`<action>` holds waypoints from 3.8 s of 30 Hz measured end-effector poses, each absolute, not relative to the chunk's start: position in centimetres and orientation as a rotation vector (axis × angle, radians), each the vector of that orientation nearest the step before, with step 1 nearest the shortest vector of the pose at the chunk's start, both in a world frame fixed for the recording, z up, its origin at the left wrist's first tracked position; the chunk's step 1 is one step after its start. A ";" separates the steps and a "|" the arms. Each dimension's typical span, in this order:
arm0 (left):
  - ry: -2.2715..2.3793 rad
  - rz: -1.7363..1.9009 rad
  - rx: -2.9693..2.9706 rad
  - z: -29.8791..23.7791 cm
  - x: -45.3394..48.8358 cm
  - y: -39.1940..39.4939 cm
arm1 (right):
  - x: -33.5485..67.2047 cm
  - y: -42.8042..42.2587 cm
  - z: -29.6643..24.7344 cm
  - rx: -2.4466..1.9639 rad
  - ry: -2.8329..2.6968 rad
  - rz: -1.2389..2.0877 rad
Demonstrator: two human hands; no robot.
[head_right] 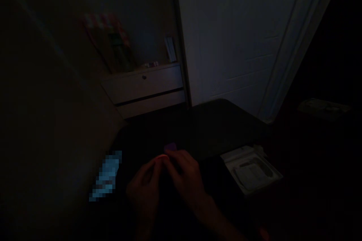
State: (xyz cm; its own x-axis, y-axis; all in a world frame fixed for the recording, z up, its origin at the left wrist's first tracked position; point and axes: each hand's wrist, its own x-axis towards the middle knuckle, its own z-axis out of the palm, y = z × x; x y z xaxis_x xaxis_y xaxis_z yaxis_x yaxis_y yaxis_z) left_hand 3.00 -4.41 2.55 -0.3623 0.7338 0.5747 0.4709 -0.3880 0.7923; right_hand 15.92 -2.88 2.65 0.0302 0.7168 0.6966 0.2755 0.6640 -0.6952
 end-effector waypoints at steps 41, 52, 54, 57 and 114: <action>1.524 1.724 1.472 1.7 2.9 -3.9 | 15.7 -3.0 2.6 -0.802 -1.486 0.434; 1.424 1.756 1.439 2.1 3.4 -4.0 | 16.1 -2.7 2.4 -0.794 -1.493 0.386; 1.421 1.766 1.510 2.2 3.1 -4.0 | 16.2 -2.8 2.5 -0.812 -1.496 0.351; 1.475 1.776 1.644 2.1 2.9 -4.0 | 16.2 -2.8 2.4 -0.841 -1.504 0.343; 1.515 1.886 1.965 2.5 2.6 -3.7 | 17.1 -2.1 1.9 -0.860 -1.650 0.201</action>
State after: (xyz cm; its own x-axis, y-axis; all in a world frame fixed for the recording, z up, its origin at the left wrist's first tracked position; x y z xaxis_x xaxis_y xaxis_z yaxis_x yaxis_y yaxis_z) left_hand 2.64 -3.70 2.47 -0.2050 0.6278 0.7508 0.5978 -0.5271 0.6040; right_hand 17.07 -2.15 1.89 -0.0225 0.6276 0.7782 0.4223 0.7115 -0.5616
